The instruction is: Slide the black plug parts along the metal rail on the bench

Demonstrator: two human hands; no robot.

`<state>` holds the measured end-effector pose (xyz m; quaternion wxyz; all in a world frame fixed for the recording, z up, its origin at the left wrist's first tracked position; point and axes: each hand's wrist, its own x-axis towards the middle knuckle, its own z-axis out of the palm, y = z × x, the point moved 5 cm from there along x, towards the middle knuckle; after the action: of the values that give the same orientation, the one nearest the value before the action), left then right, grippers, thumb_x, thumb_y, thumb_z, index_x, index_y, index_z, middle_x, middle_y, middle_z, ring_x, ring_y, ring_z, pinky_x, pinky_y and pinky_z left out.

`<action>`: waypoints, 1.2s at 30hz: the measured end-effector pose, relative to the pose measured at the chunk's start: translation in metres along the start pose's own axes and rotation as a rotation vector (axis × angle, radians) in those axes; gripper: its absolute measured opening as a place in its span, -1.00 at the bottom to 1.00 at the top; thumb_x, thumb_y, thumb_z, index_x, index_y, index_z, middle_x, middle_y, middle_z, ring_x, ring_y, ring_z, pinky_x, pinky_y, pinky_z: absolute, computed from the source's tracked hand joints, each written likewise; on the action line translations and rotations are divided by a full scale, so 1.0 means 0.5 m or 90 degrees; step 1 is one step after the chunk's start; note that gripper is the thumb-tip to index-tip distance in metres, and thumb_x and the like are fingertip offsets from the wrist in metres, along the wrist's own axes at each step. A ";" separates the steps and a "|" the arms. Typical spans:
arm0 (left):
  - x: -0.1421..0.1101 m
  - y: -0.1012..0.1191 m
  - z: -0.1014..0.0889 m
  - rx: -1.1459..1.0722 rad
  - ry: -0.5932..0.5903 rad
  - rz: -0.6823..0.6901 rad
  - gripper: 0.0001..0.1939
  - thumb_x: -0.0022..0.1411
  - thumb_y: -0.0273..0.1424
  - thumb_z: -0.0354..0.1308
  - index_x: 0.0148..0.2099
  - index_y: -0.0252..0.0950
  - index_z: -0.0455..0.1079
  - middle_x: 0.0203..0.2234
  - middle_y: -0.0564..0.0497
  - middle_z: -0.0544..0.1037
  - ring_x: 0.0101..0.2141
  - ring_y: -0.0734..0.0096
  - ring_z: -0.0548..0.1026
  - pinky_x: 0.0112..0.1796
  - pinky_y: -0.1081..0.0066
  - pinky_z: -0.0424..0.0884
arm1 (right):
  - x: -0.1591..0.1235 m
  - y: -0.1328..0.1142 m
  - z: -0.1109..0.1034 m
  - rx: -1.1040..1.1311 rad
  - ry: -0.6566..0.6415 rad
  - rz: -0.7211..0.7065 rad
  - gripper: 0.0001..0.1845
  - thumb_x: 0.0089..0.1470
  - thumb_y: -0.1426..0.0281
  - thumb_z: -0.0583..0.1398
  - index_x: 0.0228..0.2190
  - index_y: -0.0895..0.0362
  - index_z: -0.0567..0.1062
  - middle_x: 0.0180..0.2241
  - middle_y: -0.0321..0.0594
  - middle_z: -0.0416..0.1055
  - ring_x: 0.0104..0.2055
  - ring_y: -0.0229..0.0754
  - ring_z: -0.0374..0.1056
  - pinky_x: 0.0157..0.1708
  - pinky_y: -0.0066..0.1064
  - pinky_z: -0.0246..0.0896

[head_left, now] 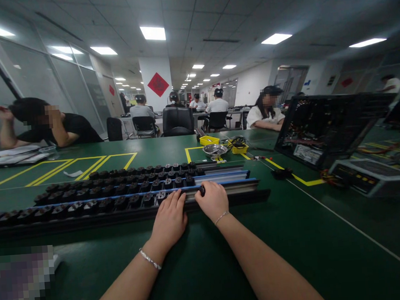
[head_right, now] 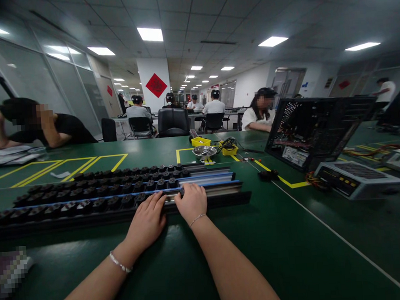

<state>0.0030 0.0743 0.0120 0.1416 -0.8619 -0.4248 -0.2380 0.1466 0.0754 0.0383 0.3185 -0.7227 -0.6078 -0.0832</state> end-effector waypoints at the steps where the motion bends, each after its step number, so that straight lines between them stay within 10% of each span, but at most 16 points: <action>1: 0.000 0.000 -0.001 -0.001 0.000 -0.001 -0.51 0.13 -0.45 -0.02 0.14 -0.35 0.22 0.14 -0.16 0.30 0.12 0.13 0.24 0.09 0.16 0.20 | 0.001 0.000 0.000 0.001 -0.001 0.002 -0.86 -0.02 0.35 0.09 -0.40 0.11 0.43 -0.33 -0.16 0.48 -0.17 -0.13 0.30 -0.12 -0.32 0.00; 36: 0.002 0.001 -0.003 -0.015 0.010 -0.008 -0.62 0.12 -0.46 0.00 0.02 -0.32 0.32 0.12 -0.17 0.33 0.11 0.13 0.27 0.08 0.14 0.23 | 0.009 0.063 -0.026 0.011 -0.052 0.014 -0.81 -0.02 0.35 0.11 -0.33 0.08 0.48 -0.27 -0.23 0.48 -0.16 -0.18 0.31 -0.12 -0.37 0.02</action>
<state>0.0035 0.0739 0.0138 0.1336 -0.8589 -0.4261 -0.2506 0.1805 0.0700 0.0398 0.3007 -0.7292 -0.6130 -0.0451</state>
